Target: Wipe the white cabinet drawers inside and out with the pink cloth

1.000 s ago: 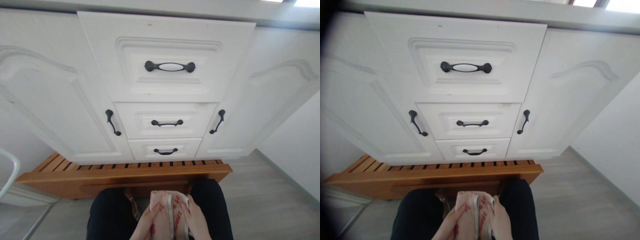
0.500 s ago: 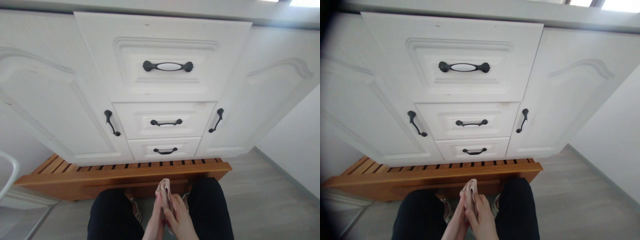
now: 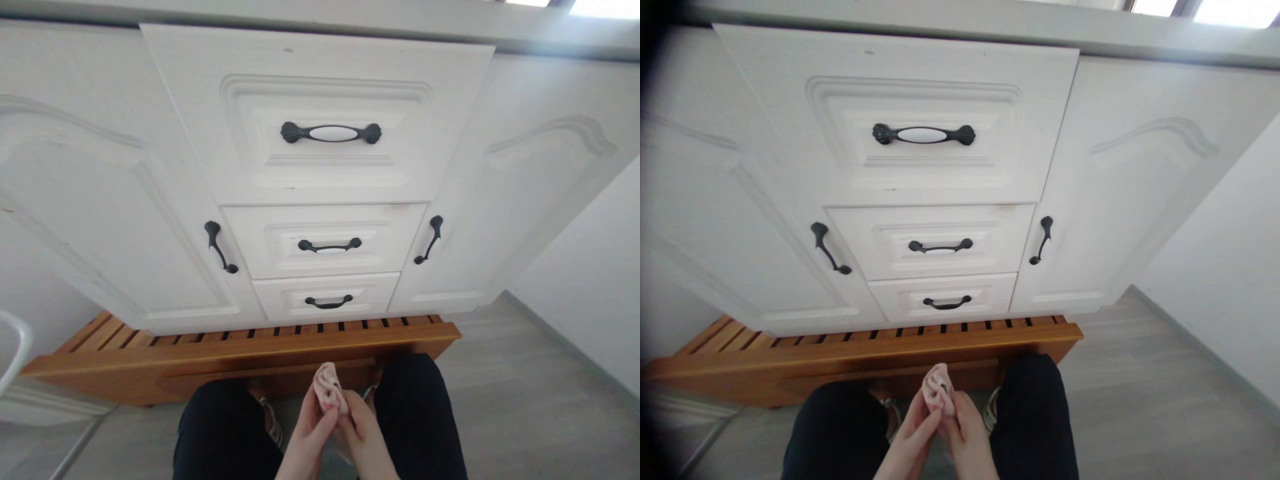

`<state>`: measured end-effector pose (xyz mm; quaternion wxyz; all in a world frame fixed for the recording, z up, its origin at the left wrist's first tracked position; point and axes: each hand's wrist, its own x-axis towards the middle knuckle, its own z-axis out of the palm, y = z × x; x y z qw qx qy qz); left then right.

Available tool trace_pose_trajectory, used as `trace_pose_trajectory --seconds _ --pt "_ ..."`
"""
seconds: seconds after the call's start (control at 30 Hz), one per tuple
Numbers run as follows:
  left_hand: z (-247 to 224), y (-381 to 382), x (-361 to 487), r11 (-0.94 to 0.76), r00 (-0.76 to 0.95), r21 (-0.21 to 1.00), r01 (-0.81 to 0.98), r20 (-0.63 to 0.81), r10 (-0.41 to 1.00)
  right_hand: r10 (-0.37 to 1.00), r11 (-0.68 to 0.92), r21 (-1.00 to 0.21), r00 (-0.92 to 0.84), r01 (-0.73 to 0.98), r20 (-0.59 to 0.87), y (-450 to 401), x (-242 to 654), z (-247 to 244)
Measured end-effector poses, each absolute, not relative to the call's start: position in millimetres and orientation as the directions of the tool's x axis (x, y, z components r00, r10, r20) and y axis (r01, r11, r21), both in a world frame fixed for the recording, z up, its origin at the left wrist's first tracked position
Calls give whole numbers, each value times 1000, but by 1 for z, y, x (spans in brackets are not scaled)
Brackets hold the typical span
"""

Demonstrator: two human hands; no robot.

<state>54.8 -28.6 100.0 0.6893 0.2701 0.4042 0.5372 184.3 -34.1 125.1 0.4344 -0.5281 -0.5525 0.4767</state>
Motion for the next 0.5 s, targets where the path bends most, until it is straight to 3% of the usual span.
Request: trace_pose_trajectory --seconds 0.17,0.37,0.5 --pt "123 -25 52 338 91 758 -558 -349 933 969 61 -982 -248 180 15 -34 183 141" --pt "143 -22 53 484 133 626 -612 -521 843 988 -132 -981 103 140 -118 -40 178 120" --pt "147 -18 52 472 85 632 -615 -541 837 980 -127 -966 180 226 -87 -40 191 110"
